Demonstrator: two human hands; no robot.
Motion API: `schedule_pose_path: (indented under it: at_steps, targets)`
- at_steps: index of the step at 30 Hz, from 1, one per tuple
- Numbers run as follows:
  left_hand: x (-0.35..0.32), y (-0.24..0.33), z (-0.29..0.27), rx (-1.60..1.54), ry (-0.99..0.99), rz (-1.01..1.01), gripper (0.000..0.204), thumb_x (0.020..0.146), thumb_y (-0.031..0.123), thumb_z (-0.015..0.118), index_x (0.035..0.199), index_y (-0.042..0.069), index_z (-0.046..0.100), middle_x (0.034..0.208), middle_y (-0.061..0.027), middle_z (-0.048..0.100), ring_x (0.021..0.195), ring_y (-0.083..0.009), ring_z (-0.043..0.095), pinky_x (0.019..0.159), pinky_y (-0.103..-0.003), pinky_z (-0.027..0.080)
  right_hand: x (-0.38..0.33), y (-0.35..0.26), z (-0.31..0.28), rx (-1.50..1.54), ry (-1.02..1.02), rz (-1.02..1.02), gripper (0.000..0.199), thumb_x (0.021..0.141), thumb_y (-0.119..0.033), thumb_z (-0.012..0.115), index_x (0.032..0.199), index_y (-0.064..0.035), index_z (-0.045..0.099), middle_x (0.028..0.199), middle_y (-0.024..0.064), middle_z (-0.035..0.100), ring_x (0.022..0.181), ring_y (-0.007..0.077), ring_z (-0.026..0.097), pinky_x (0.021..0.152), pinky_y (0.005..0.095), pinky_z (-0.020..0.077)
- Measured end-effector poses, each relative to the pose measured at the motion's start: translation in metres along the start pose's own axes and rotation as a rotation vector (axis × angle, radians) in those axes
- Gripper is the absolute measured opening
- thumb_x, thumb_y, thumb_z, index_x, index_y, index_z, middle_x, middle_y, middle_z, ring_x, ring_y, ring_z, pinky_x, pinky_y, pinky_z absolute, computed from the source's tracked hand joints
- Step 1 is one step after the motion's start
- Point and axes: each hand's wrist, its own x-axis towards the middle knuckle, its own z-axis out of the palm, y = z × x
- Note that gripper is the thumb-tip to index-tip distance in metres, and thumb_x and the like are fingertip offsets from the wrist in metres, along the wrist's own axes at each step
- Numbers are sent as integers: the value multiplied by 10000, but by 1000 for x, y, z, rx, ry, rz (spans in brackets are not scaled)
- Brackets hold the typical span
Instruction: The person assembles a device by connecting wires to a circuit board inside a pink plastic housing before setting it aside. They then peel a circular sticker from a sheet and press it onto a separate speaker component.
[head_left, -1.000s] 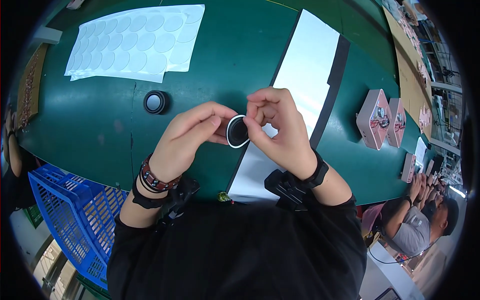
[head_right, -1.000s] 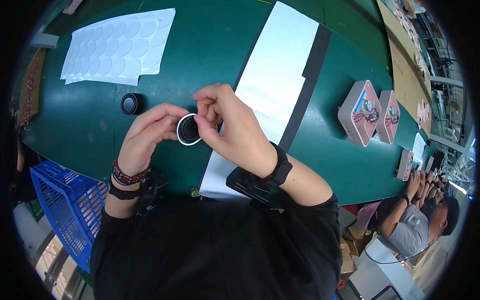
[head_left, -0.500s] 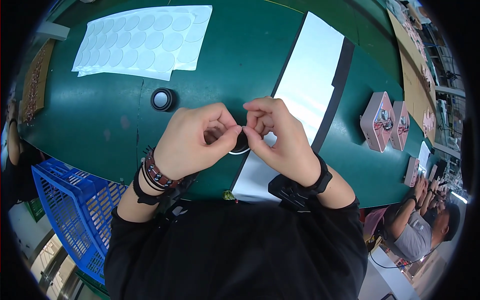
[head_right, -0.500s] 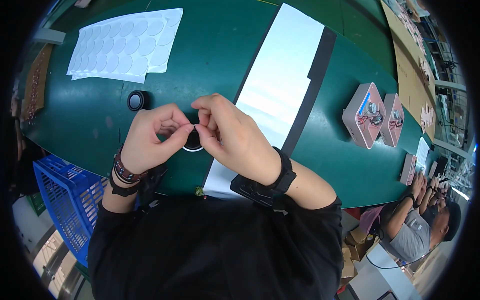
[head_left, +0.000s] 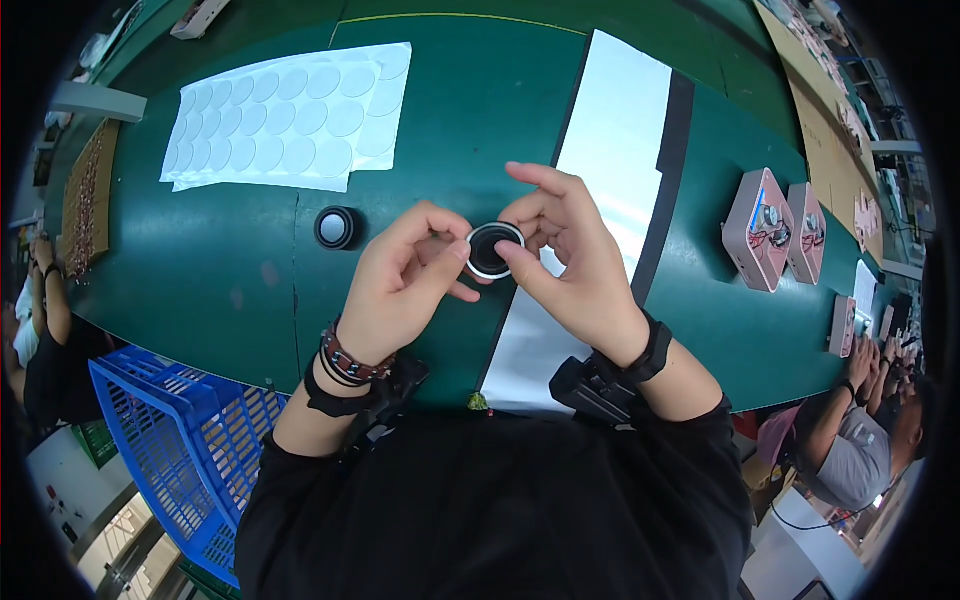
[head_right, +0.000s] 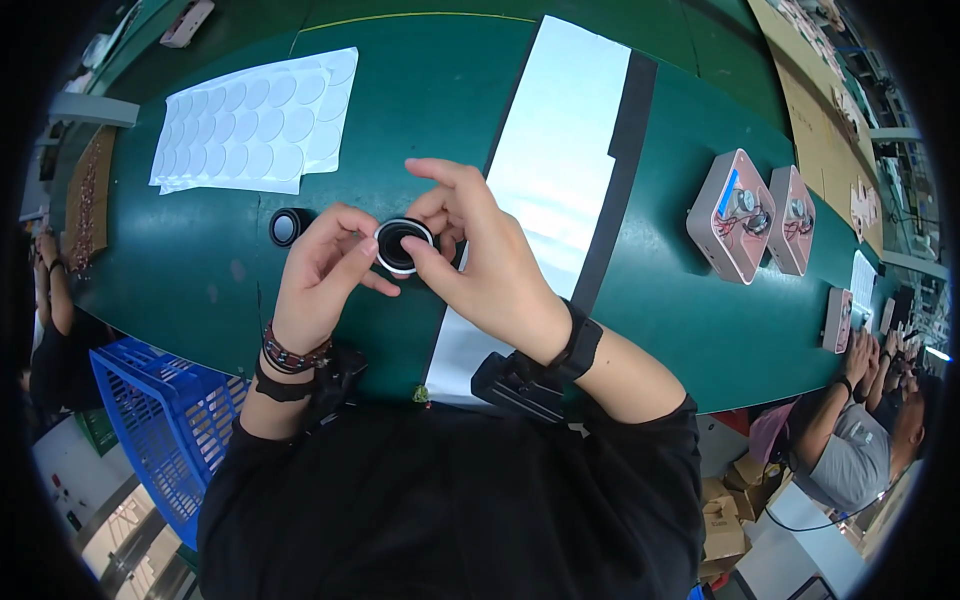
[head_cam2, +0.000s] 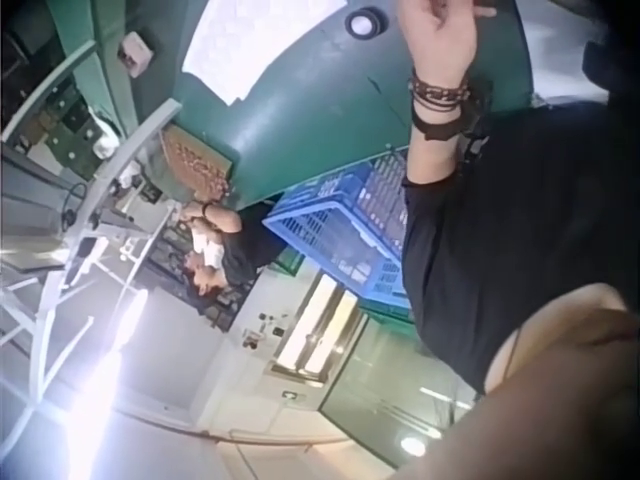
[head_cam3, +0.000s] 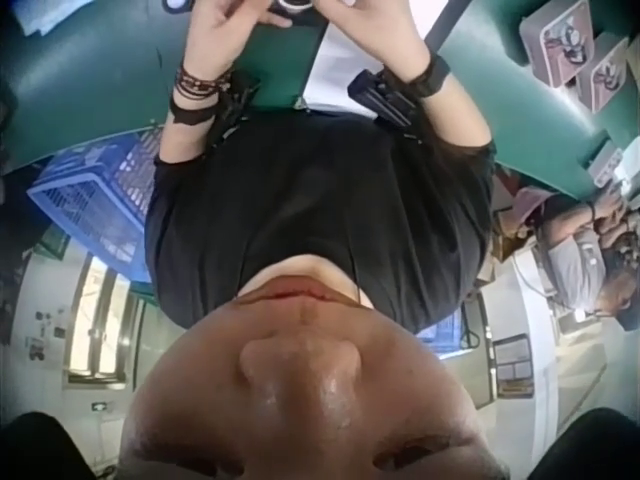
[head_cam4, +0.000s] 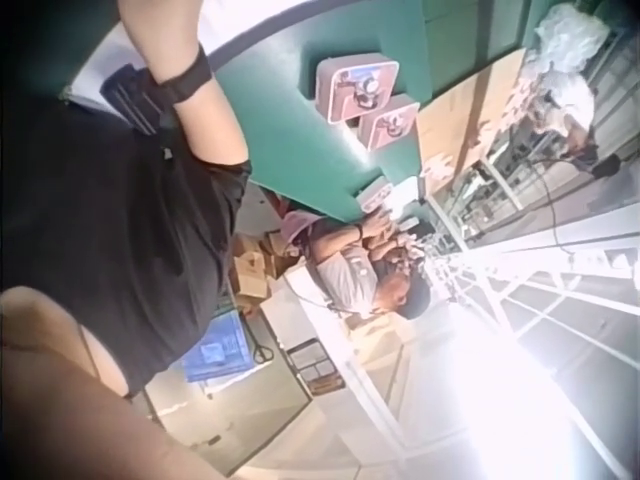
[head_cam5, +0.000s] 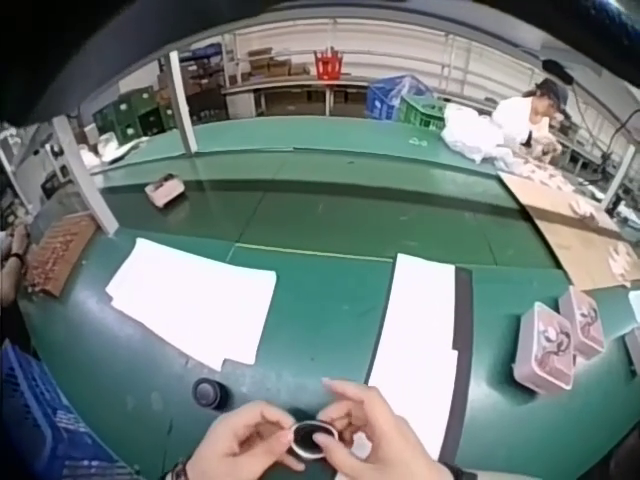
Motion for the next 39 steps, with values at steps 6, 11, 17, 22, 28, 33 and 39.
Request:
schedule_pose_path:
  at_steps: [6, 11, 17, 22, 28, 33, 39]
  targets:
    - [11, 5, -13, 0, -248, -65, 66, 951, 60, 541, 950, -4, 557, 951, -47, 587, 802, -87, 595, 658, -252, 569, -2, -10, -14, -63, -104, 12, 576, 844, 44, 633, 1363, -30, 394, 930, 34, 606, 822, 84, 544, 698, 230, 403]
    - [12, 2, -10, 92, -301, 87, 81, 951, 76, 539, 928, 1, 560, 888, -40, 590, 729, -81, 588, 597, -215, 507, -7, -3, -18, -39, -96, -77, 584, 841, 49, 626, 1371, -32, 394, 902, 26, 614, 801, 79, 539, 684, 231, 399]
    - [8, -6, -5, 233, -260, 118, 70, 914, 66, 574, 888, 1, 575, 799, -20, 585, 658, -67, 577, 541, -183, 422, -14, -7, -20, -84, -97, -49, 639, 834, 46, 624, 1413, -37, 367, 867, 17, 620, 768, 72, 527, 668, 228, 390]
    - [11, -8, 3, 321, -239, 206, 61, 899, 52, 579, 867, 0, 579, 777, -12, 584, 664, -57, 573, 515, -181, 407, -18, -12, -25, -162, -104, -42, 639, 834, 31, 630, 1418, -39, 380, 861, 16, 620, 749, 67, 512, 655, 224, 385]
    - [12, -6, 11, 323, -253, 167, 91, 901, 65, 591, 837, 4, 576, 718, 4, 561, 628, -39, 548, 481, -183, 374, -20, -11, -31, -193, -169, 8, 606, 834, 12, 639, 1393, -42, 412, 850, 23, 617, 731, 74, 510, 656, 223, 394]
    - [5, -2, 18, 190, -282, -9, 115, 902, 84, 603, 828, 5, 567, 675, 7, 542, 567, -21, 511, 471, -183, 356, -29, 5, -29, -212, -120, -35, 451, 833, -30, 678, 1249, -39, 503, 841, 24, 614, 734, 97, 547, 652, 236, 416]
    - [3, -13, 16, 284, -302, 27, 111, 903, 92, 605, 835, 14, 565, 642, 18, 522, 525, -11, 470, 463, -187, 330, -36, 5, -31, -240, -81, -116, 322, 831, -70, 710, 1098, -35, 534, 844, 25, 615, 767, 124, 587, 691, 271, 452]
